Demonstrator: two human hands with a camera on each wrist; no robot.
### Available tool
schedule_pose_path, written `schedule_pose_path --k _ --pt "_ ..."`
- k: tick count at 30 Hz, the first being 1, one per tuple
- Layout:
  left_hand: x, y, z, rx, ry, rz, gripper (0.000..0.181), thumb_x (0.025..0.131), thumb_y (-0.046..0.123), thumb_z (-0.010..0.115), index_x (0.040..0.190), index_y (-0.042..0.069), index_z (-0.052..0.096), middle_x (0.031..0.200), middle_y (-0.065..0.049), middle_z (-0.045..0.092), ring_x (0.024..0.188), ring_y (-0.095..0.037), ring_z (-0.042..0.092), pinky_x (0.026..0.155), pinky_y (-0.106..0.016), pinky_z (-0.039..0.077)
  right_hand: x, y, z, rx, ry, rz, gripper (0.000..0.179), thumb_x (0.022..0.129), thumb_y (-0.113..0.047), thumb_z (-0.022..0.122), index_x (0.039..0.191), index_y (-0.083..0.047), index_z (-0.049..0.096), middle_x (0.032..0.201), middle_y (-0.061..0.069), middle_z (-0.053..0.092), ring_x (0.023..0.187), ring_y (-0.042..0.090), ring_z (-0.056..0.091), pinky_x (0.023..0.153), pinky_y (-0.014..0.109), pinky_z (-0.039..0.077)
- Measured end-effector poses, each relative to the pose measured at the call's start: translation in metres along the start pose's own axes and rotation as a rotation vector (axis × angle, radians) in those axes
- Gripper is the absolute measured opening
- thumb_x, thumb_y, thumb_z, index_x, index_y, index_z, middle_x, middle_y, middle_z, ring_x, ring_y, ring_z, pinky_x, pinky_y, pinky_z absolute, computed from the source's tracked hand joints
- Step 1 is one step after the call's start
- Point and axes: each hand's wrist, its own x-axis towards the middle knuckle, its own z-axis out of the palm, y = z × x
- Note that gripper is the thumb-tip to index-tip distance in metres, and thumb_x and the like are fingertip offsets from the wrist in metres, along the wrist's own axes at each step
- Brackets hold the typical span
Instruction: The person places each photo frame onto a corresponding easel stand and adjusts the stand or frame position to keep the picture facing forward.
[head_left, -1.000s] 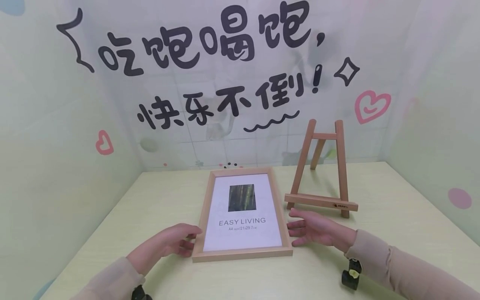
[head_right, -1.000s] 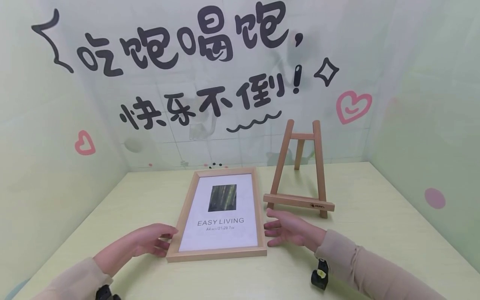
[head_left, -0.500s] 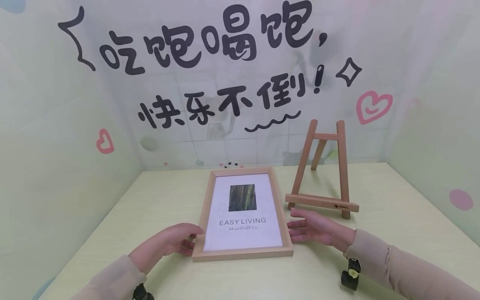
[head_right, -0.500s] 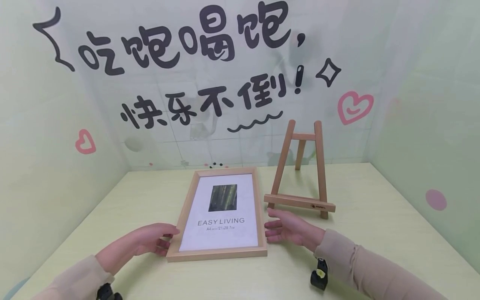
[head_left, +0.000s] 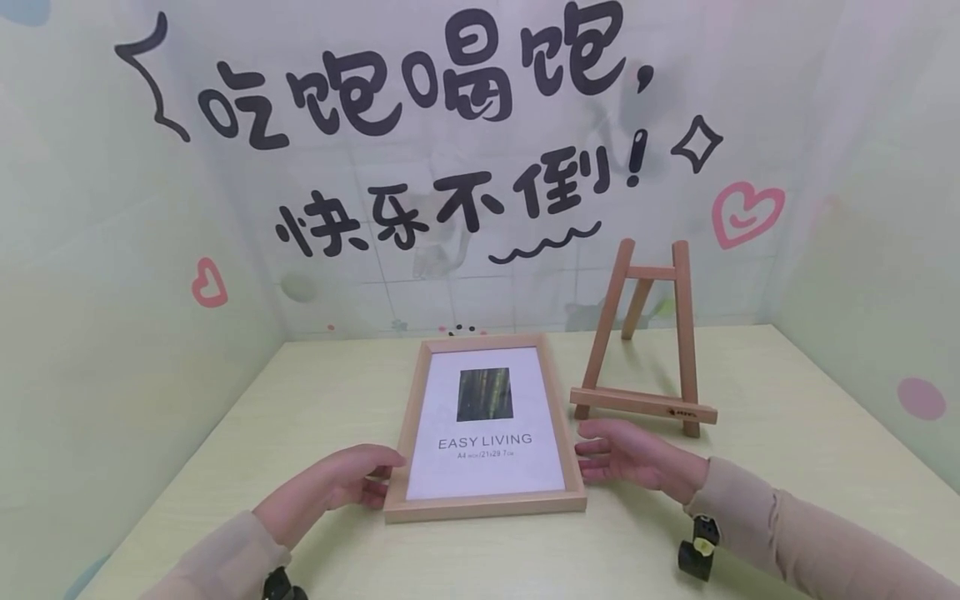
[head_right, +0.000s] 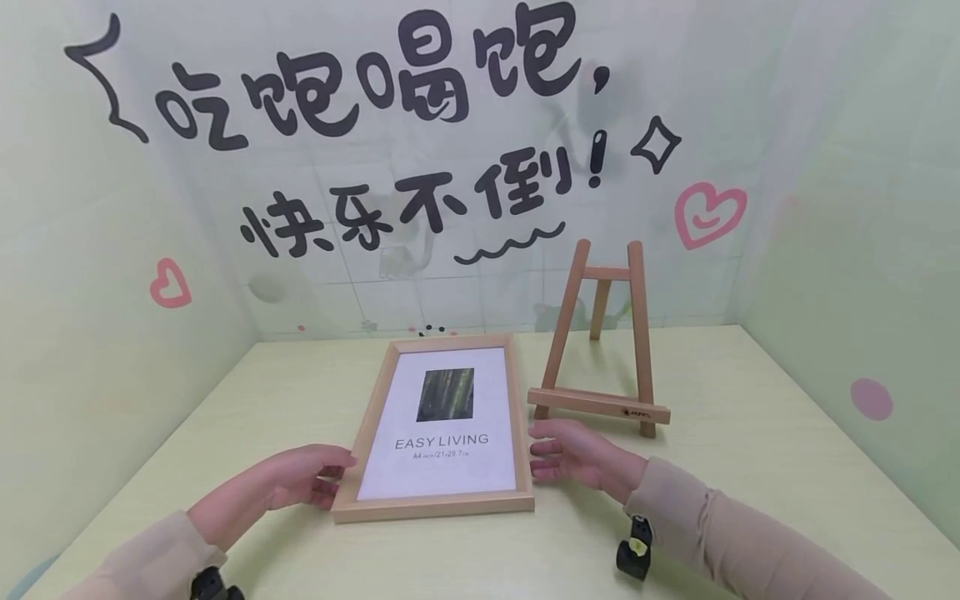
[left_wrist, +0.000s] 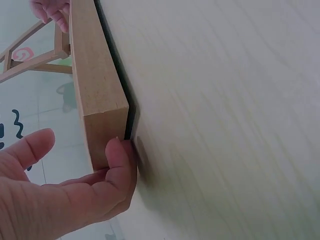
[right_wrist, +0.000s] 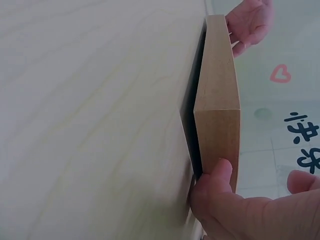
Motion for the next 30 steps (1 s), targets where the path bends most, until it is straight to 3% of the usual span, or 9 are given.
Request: schedule_pose_path --k 8,15,21,26,30 --pt "-0.003 -0.002 -0.005 -0.04 -0.041 0.009 0.05 0.089 0.016 0.05 0.13 -0.009 0.036 0.096 -0.015 0.056 0.077 -0.022 0.056 0.064 -0.028 0.05 0.003 0.003 -0.007 0.019 -0.039 -0.015 0.065 0.089 0.0 0.048 0.14 0.011 0.01 0.113 0.019 0.053 0.094 0.021 0.058 0.088 0.038 0.05" --pt "-0.007 -0.004 -0.009 -0.078 -0.084 0.007 0.062 0.086 0.011 0.053 0.141 -0.002 0.026 0.101 -0.014 0.06 0.081 -0.022 0.06 0.062 -0.028 0.048 0.005 0.006 -0.009 -0.023 -0.072 -0.012 0.071 0.086 0.003 0.053 0.141 0.008 0.008 0.128 0.029 0.045 0.098 0.022 0.06 0.092 0.042 0.048" --pt "-0.007 -0.009 -0.015 -0.163 -0.21 0.041 0.072 0.084 0.003 0.053 0.145 0.001 0.013 0.108 -0.018 0.057 0.089 -0.025 0.061 0.072 -0.038 0.053 0.005 0.007 -0.011 -0.077 -0.139 -0.013 0.076 0.085 0.004 0.053 0.143 0.005 0.005 0.135 0.03 0.039 0.105 0.024 0.056 0.092 0.044 0.047" --pt "-0.005 -0.013 -0.021 -0.234 -0.341 0.095 0.082 0.082 -0.004 0.053 0.145 0.001 0.001 0.111 -0.017 0.054 0.091 -0.024 0.061 0.075 -0.041 0.055 0.003 0.008 -0.015 -0.085 -0.231 -0.008 0.079 0.084 0.002 0.053 0.145 0.0 0.003 0.128 0.025 0.048 0.102 0.028 0.058 0.086 0.044 0.05" --pt "-0.005 -0.015 -0.023 -0.269 -0.39 0.127 0.085 0.081 -0.007 0.053 0.145 0.0 -0.003 0.114 -0.017 0.052 0.091 -0.024 0.06 0.077 -0.04 0.055 0.001 0.009 -0.017 -0.08 -0.281 -0.01 0.082 0.083 0.003 0.055 0.146 -0.004 0.003 0.121 0.019 0.054 0.097 0.027 0.061 0.079 0.04 0.054"
